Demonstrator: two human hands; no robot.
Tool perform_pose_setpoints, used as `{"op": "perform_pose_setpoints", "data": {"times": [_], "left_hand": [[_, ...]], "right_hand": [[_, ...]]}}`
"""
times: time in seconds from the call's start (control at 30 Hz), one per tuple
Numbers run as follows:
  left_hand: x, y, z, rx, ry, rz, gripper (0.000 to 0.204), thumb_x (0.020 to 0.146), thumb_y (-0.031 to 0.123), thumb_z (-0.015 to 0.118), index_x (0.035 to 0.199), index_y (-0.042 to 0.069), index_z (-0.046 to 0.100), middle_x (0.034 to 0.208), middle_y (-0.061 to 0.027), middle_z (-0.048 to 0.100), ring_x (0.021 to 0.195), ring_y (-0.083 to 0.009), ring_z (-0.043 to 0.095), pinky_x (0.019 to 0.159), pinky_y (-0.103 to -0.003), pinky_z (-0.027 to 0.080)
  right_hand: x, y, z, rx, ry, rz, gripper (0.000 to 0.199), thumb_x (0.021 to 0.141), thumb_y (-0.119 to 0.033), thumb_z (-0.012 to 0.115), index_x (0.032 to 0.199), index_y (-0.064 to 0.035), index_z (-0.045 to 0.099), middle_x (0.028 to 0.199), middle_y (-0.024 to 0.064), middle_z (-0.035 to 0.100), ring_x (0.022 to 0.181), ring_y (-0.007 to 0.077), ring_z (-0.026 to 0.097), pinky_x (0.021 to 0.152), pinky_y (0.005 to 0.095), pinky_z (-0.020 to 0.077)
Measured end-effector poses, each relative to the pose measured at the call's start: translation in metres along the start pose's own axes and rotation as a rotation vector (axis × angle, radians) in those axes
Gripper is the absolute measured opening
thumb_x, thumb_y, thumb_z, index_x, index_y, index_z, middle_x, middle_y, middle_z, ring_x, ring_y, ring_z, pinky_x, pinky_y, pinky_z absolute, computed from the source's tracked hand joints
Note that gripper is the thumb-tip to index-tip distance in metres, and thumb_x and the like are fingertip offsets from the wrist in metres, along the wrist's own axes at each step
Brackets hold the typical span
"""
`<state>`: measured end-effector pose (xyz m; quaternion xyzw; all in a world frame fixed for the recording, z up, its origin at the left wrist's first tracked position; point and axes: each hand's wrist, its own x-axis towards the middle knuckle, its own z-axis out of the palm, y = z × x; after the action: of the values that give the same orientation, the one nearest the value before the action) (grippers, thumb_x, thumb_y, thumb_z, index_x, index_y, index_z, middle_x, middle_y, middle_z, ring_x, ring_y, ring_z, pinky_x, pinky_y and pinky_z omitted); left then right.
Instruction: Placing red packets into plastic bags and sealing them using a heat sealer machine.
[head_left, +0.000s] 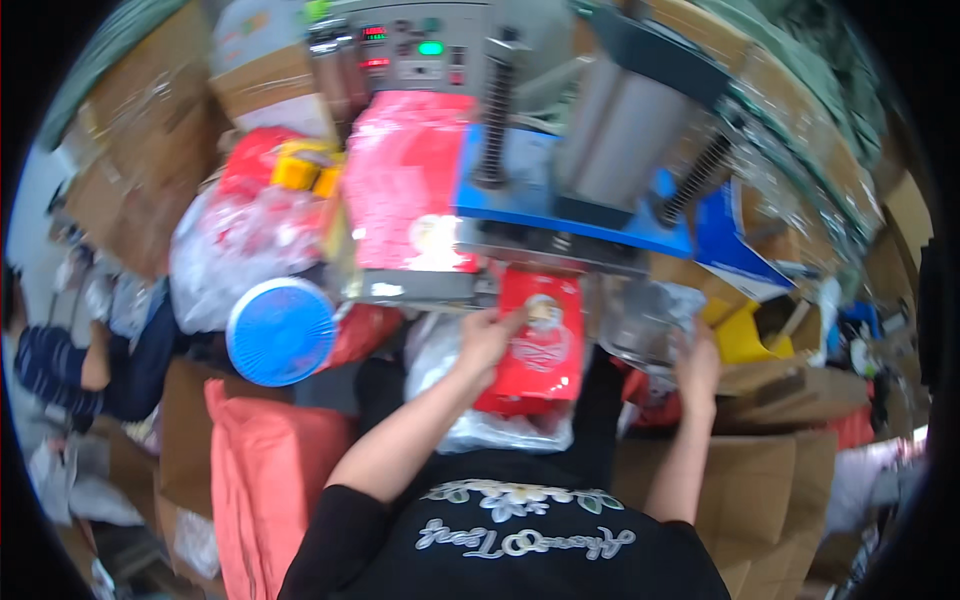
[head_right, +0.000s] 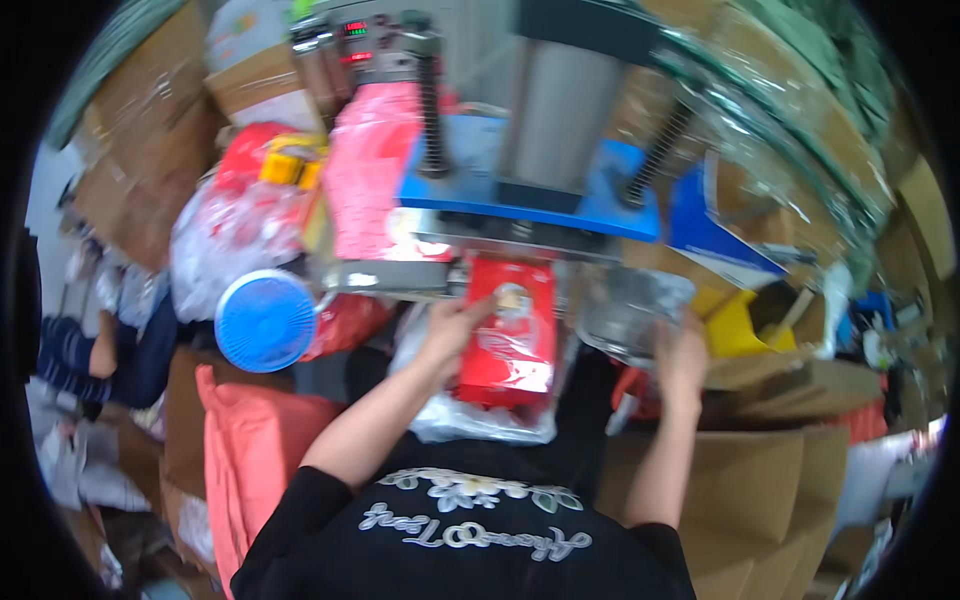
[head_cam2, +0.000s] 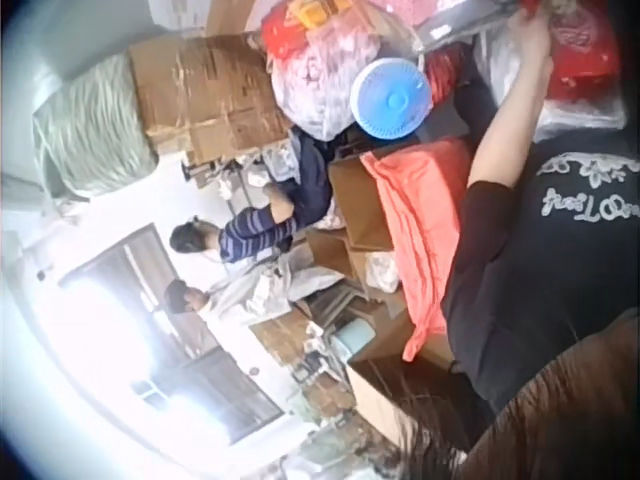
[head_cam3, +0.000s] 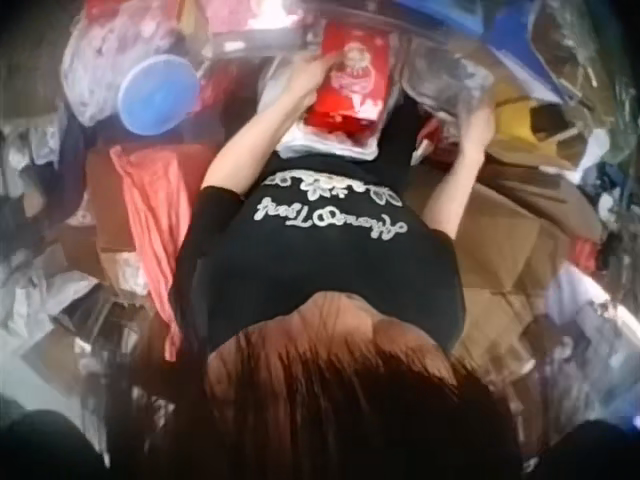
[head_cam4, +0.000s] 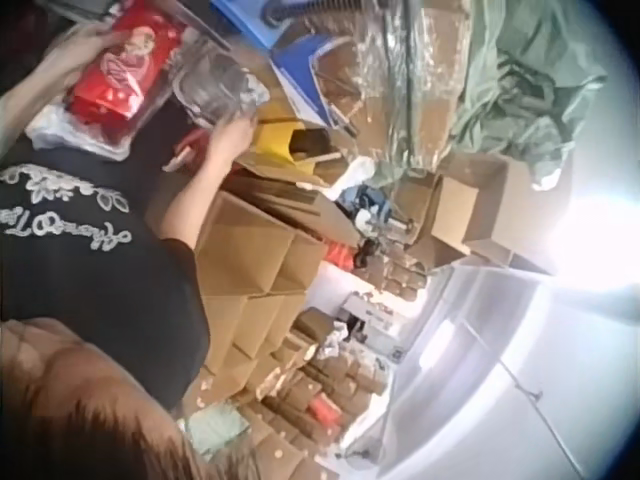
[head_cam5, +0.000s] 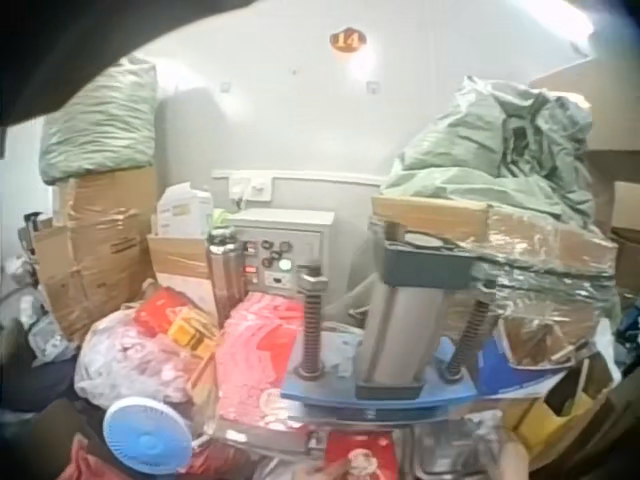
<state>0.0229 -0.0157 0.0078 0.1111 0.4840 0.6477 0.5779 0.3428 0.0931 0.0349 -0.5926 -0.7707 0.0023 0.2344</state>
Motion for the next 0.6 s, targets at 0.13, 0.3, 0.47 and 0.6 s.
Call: {"op": "perform_pose_setpoints", "data": {"times": [0.13, 0.3, 0.47, 0.6], "left_hand": [[0.004, 0.017, -0.011, 0.38, -0.059, 0.13, 0.026, 0.092, 0.024, 0.074, 0.094, -0.002, 0.072, 0.079, -0.0072, 0.07, 0.07, -0.0126, 0.066, 0.063, -0.031, 0.054], [0.023, 0.058, -0.064, 1.17, 0.392, 1.119, 0.064, 0.084, 0.032, 0.074, 0.138, 0.008, 0.051, 0.144, -0.0179, 0.05, 0.131, -0.0334, 0.049, 0.111, -0.046, 0.037], [0.001, 0.043, -0.123, 1.573, 0.335, 1.116, 0.069, 0.08, 0.029, 0.076, 0.143, 0.017, 0.049, 0.145, -0.0085, 0.049, 0.141, -0.0247, 0.04, 0.12, -0.056, 0.018], [0.003, 0.038, -0.129, 1.45, 0.4, 1.146, 0.046, 0.081, 0.018, 0.073, 0.126, 0.02, 0.063, 0.124, -0.0001, 0.06, 0.126, -0.022, 0.051, 0.119, -0.056, 0.019]], "right_hand": [[0.014, 0.021, 0.026, -0.081, -0.096, -0.078, 0.05, 0.092, -0.026, 0.066, 0.13, 0.005, 0.058, 0.128, 0.027, 0.06, 0.118, 0.0433, 0.058, 0.103, 0.0462, 0.0445], [0.034, 0.002, 0.068, 0.085, -0.143, -0.223, 0.024, 0.092, -0.012, 0.064, 0.112, 0.0006, 0.062, 0.112, 0.0189, 0.061, 0.102, 0.0385, 0.061, 0.087, 0.0455, 0.0475], [0.035, -0.014, 0.071, 0.259, -0.112, -0.239, 0.025, 0.093, -0.011, 0.064, 0.114, 0.0021, 0.061, 0.111, 0.0189, 0.06, 0.097, 0.0353, 0.062, 0.083, 0.0407, 0.0495], [0.035, -0.004, 0.071, 0.278, -0.219, -0.179, 0.026, 0.097, -0.009, 0.061, 0.119, 0.0032, 0.06, 0.121, 0.0194, 0.06, 0.104, 0.0336, 0.063, 0.089, 0.0379, 0.0498]]}}
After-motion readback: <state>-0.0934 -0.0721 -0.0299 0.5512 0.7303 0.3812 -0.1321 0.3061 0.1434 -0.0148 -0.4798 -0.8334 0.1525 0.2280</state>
